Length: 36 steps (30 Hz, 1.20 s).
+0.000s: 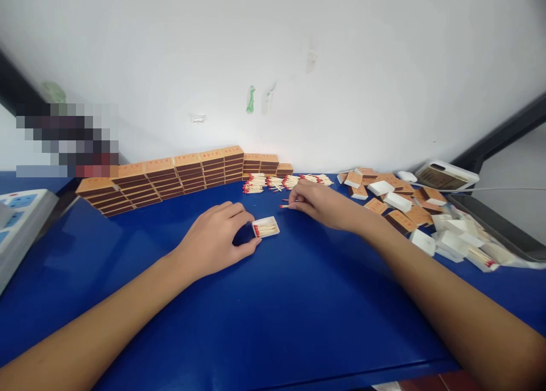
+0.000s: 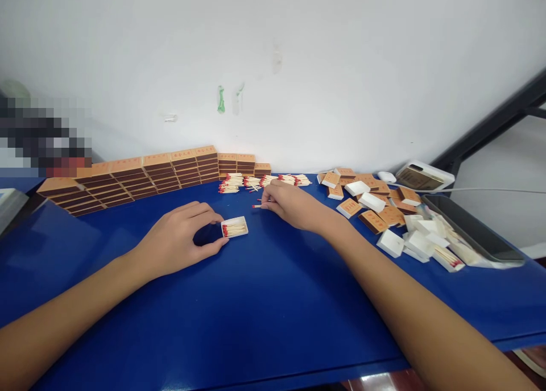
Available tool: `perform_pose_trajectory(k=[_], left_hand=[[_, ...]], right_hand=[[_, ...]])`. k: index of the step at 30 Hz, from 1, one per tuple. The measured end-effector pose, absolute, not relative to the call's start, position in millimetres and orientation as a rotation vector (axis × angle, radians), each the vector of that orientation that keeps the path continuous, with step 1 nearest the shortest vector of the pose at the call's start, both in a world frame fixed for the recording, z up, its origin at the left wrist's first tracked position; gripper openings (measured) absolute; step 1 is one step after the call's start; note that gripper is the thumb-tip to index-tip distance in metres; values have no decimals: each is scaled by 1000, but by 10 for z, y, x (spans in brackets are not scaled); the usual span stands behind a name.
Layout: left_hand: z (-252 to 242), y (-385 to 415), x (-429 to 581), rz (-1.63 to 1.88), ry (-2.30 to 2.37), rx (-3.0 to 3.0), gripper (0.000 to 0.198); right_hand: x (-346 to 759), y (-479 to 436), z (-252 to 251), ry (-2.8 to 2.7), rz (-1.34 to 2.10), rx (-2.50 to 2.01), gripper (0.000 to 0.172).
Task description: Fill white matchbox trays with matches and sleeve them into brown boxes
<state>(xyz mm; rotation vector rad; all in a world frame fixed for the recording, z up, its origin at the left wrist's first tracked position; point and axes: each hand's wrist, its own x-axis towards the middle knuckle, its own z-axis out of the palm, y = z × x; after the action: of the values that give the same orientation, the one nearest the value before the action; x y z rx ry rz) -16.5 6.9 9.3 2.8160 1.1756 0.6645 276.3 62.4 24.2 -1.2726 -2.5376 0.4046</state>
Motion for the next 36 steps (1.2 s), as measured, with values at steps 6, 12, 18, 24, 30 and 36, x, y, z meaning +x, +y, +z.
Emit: perform_pose_trajectory(k=[6, 12, 18, 24, 30, 36], left_hand=[[83, 62, -155, 650, 1187, 2816, 26], [74, 47, -153, 639, 1179, 2826, 25], [83, 43, -151, 643, 1173, 2810, 25], [80, 51, -145, 638, 1176, 2807, 27], [84, 44, -152, 624, 1188, 2812, 26], [79, 46, -144, 626, 1186, 2812, 25]], right_hand=[[2414, 261, 330, -2544, 426, -1144, 12], [2222, 114, 277, -2673, 212, -1181, 9], [2259, 127, 302, -2699, 194, -1150, 9], [2296, 148, 288, -2679, 227, -1134, 8], [2353, 208, 255, -2676, 255, -1167, 10], [2324, 183, 252, -2649, 298, -1148, 9]])
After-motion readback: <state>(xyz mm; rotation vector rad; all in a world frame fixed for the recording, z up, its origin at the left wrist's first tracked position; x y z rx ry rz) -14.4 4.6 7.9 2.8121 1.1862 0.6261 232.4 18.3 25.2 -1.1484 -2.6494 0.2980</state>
